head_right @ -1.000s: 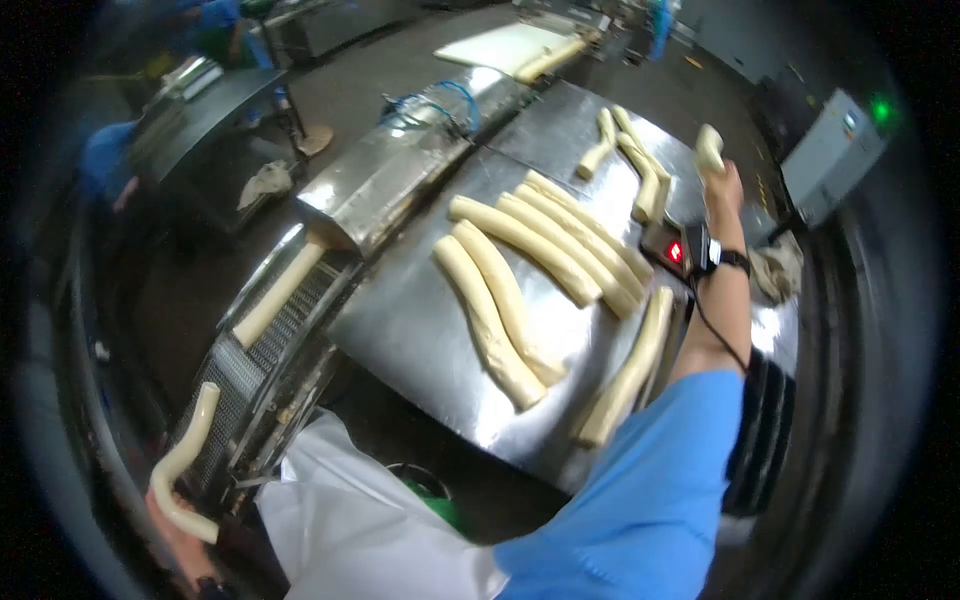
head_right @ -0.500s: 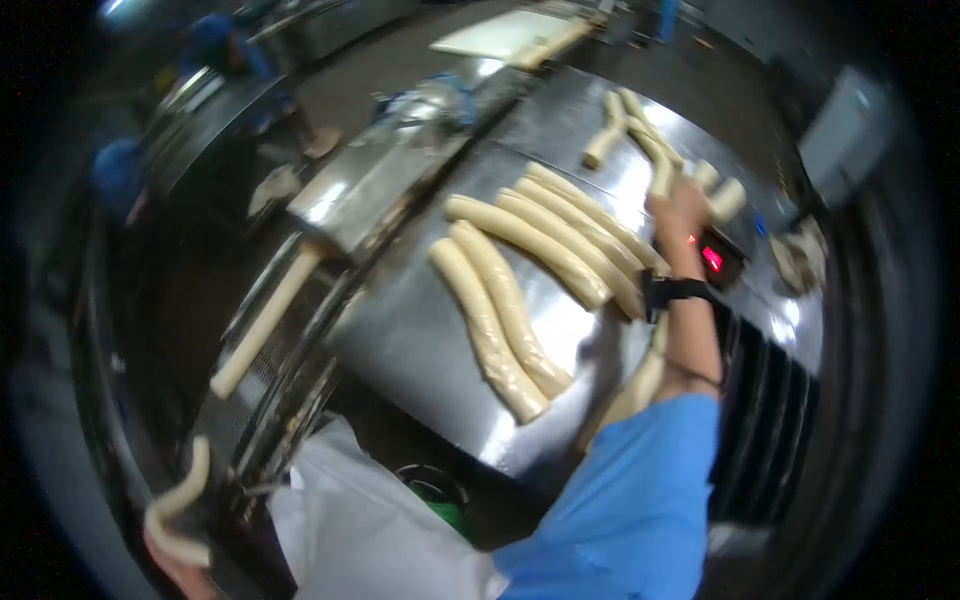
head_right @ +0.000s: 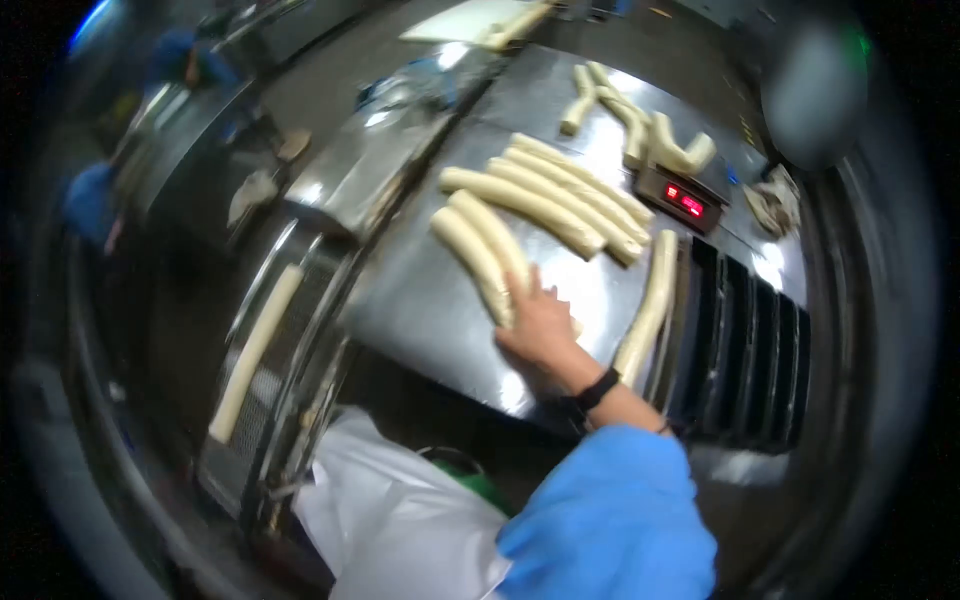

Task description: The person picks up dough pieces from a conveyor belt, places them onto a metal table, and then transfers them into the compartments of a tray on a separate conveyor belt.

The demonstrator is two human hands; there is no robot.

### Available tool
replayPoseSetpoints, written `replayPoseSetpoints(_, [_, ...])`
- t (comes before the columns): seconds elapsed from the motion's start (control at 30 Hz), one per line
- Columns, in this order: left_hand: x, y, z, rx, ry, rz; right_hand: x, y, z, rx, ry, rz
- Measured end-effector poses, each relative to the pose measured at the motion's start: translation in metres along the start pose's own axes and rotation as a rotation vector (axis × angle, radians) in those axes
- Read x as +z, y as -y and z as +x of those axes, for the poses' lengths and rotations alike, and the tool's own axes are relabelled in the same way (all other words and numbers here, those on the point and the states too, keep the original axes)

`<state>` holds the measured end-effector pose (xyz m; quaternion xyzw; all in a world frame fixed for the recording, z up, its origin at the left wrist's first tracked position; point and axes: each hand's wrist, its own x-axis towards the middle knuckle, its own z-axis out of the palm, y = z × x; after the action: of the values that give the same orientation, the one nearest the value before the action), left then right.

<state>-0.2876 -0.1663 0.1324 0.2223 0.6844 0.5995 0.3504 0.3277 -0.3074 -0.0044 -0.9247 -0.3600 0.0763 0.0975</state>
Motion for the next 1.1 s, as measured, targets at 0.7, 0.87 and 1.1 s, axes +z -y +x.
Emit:
replayPoseSetpoints(0.7, [-0.361,0.128,0.048,-0.142,-0.674,0.266,0.020,0.207,0.004,-0.432,0.226,0.449])
replayPoseSetpoints(0.87, [-0.381,0.163,0.101,-0.118,-0.584,0.308,-0.036,0.325,-0.039,-0.597,0.432,0.861])
replayPoseSetpoints(1.1, [-0.314,0.187,0.124,-0.151,-0.595,0.106,-0.086,0.524,-0.228,-1.009,1.116,1.135])
